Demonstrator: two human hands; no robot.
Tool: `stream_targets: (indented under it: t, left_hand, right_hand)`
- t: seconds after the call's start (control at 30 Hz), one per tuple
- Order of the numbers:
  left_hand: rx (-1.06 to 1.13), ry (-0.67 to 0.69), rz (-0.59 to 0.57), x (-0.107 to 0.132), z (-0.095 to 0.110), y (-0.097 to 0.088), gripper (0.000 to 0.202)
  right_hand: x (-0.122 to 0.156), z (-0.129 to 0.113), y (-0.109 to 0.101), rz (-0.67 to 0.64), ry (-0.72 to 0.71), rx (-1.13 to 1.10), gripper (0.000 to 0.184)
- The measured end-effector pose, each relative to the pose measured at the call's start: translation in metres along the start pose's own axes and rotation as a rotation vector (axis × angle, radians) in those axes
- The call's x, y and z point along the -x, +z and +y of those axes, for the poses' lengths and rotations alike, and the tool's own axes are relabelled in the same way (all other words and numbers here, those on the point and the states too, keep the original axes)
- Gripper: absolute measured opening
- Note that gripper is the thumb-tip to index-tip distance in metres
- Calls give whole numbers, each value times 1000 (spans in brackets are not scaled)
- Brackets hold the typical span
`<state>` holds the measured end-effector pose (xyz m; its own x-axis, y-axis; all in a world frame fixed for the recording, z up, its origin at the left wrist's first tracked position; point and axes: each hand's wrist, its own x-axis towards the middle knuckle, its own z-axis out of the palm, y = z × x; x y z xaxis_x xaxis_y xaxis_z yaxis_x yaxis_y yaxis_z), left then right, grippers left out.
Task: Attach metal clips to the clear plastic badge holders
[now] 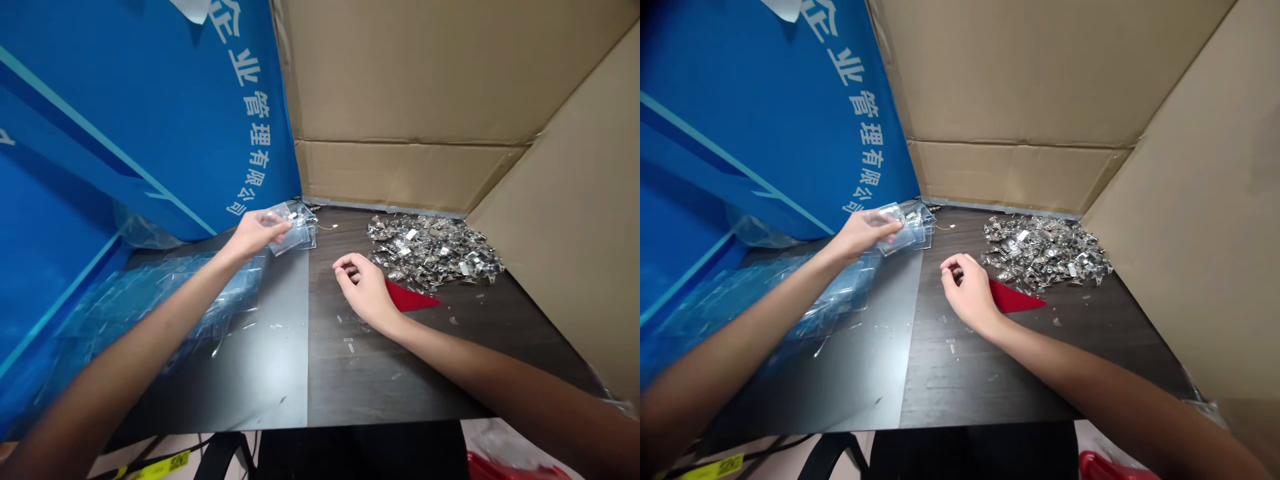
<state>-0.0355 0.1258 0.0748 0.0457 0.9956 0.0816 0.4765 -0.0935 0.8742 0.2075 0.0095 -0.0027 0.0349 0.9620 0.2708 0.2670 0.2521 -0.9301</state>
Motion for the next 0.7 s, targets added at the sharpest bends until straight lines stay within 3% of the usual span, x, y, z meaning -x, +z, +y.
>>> stream_targets:
  t: [0.13,0.27,0.47,0.53,0.63,0.7]
  left_hand:
    - [-87,-13,14,-44,3,8,38]
    - [-205,-30,52,-70,-1,19,41]
    - [-330,8,220,-79,-10,30,104]
    - [-324,50,274,-75,-12,29,114]
    - [-322,115,326,-64,-14,18,98]
    - [-393,136,289,-51,-15,2,77]
  right_hand:
    - [1,-2,0,-17,-3,12,10]
    - [0,-4,-2,-27,1,21,10]
    - [-2,-4,-4,-9,5,47,10]
    - [-4,-4,-6,11,0,65,10]
    - [-13,-6,-13,38,-16,99,10]
    - [-24,-6,-25,45,-41,142,10]
